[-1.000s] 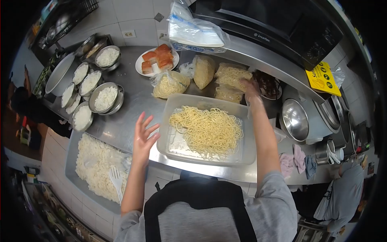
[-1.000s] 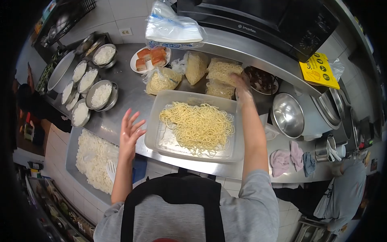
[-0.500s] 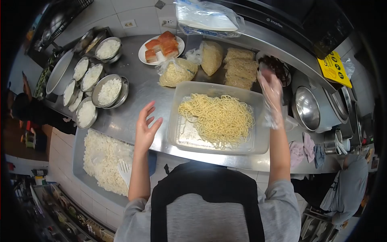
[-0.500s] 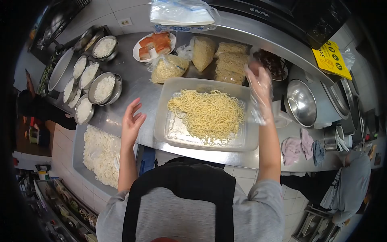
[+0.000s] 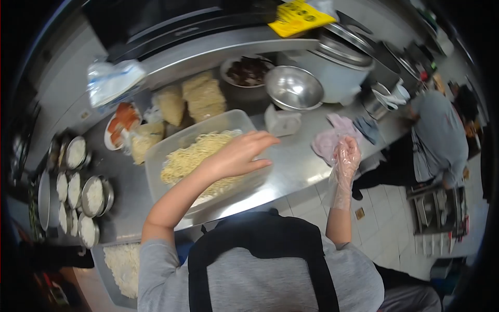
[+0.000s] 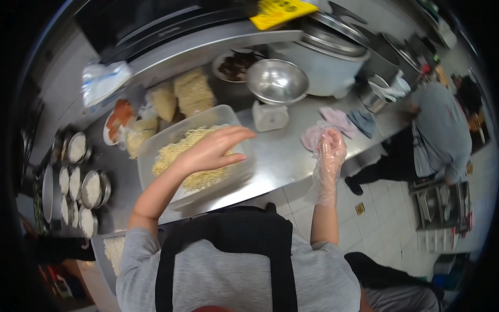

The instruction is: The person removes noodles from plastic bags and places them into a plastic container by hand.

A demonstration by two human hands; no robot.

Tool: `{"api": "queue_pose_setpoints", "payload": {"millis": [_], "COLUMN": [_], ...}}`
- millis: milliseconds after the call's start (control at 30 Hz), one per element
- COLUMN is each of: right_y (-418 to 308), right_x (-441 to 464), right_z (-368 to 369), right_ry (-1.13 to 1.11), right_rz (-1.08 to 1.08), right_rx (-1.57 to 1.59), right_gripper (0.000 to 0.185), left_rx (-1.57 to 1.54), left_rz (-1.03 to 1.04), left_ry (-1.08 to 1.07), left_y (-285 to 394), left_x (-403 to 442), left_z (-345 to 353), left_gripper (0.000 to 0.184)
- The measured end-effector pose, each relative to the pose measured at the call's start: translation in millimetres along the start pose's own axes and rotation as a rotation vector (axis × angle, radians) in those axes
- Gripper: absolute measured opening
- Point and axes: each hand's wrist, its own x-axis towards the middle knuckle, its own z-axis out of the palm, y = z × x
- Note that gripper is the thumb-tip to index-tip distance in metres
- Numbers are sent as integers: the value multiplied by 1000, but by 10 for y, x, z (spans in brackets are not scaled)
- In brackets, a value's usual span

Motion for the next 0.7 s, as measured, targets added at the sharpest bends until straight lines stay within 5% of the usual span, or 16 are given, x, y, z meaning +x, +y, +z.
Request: {"api": "queue_pose_setpoints", "payload": {"millis": [167,333,400,600,700], "right_y": [-21,87,106,355,489], "right_x": [-3,-89,-93,87,275], "right_z": [-775,-1291,-1453,-1695,-1565], "right_ry": [35,-17,-87,-135,-172], "right_rz": [-21,-22,-57,61,114], "right_rx": [-74,-127,-112,-64,-105], "right_gripper": [18,20,20,18,19], "left_rx": [-10,230,428,436,231], "left_rz": [163,-4,111,45,-50], "left_ry": [-240,-65,274,-70,-78], "left_y": [68,-107,-356,-466,-375], "left_x": [1529,2184,2218,2581,2505], "left_z": [1206,2323,2858,2763,2543], "left_gripper": [66,65,48,21,27]}}
